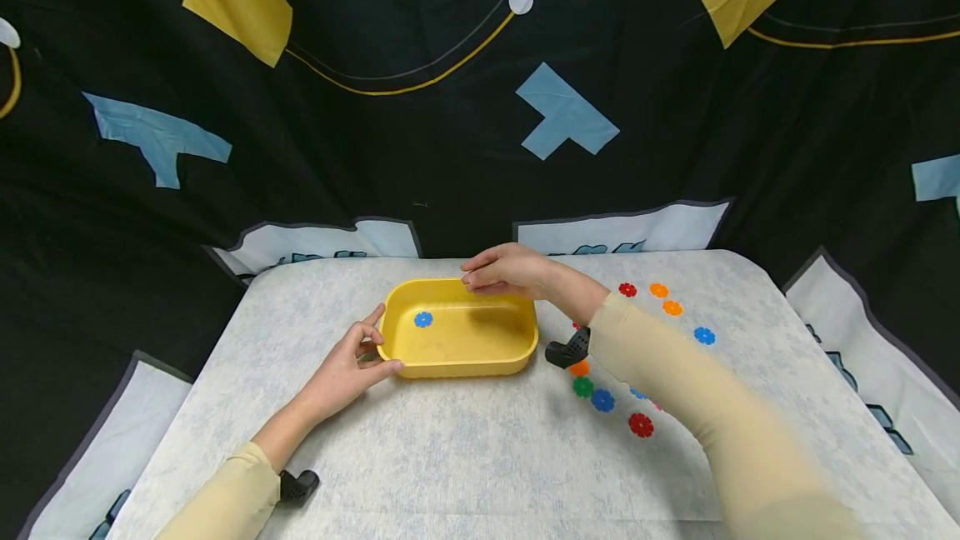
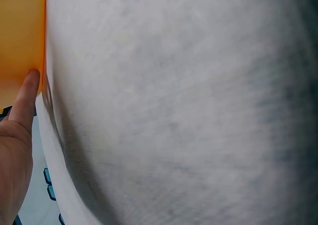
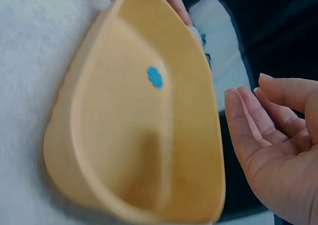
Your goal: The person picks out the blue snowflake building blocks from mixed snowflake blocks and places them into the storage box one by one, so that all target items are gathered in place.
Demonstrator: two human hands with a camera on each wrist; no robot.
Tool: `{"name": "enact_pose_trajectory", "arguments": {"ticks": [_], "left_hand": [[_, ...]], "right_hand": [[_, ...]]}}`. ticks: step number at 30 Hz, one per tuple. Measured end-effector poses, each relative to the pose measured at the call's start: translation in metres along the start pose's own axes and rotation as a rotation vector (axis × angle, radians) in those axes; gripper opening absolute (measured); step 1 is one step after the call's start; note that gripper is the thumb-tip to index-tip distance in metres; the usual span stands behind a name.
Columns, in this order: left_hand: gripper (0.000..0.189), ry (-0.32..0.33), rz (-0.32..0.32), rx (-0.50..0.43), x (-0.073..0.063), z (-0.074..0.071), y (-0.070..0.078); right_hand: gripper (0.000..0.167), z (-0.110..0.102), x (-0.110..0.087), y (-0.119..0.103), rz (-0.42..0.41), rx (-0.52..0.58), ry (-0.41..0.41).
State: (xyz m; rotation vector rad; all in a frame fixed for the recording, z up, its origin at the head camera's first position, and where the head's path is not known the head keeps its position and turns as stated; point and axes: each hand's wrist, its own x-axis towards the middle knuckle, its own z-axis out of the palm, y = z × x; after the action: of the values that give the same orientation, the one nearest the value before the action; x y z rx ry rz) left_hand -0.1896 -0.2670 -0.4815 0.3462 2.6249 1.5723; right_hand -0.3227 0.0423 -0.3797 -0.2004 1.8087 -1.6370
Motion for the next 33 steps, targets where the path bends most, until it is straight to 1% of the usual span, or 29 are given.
{"name": "enact_pose_trajectory", "arguments": {"ticks": [6,9,15,20,24,28,33], "left_hand": [[0.054,-0.008,0.016,-0.018,-0.001,0.000,-0.001],[0.054,-0.014,0.020,-0.029,-0.002,0.000,-0.002],[0.053,-0.010,0.013,-0.033,-0.002,0.000,-0.002],[0.053,-0.007,0.014,-0.030,-0.002,0.000,0.000],[0.053,-0.006,0.009,-0.024,-0.001,0.000,-0.001],[0.053,-0.005,0.002,-0.013,-0.001,0.000,0.000],[0.055,-0.006,0.012,-0.007,-0.001,0.000,-0.001]], "right_hand": [[0.040,-0.031,-0.020,0.002,-0.001,-0.030,0.039],[0.045,-0.048,-0.031,0.006,0.003,-0.021,0.070],[0.048,-0.084,-0.053,0.026,0.004,0.036,0.143],[0.051,-0.112,-0.071,0.041,-0.012,0.087,0.161],[0.050,-0.132,-0.087,0.048,-0.026,0.093,0.162],[0.051,-0.148,-0.102,0.052,-0.055,0.063,0.168],[0.055,-0.162,-0.119,0.058,-0.076,-0.031,0.204]]}}
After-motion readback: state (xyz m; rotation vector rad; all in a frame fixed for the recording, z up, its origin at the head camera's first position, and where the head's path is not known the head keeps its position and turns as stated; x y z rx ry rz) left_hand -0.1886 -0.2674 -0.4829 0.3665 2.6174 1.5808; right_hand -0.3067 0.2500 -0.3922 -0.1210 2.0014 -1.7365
